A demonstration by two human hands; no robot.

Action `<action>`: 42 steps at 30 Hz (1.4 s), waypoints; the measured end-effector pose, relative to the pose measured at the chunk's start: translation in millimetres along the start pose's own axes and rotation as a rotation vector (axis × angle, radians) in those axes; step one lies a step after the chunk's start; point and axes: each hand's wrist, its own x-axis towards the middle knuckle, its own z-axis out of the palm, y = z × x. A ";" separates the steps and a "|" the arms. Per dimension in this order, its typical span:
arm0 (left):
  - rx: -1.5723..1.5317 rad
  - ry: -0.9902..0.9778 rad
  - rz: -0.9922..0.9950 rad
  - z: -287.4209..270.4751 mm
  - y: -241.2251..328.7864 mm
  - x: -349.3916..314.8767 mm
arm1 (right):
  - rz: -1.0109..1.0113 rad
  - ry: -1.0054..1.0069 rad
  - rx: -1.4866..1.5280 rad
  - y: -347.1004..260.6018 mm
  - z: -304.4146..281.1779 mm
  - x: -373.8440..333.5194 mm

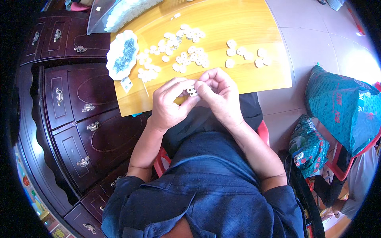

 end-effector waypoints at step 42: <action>0.733 0.416 -0.140 -128.5 -115.6 -35.8 | -0.279 0.213 -0.457 -13.5 -23.2 11.2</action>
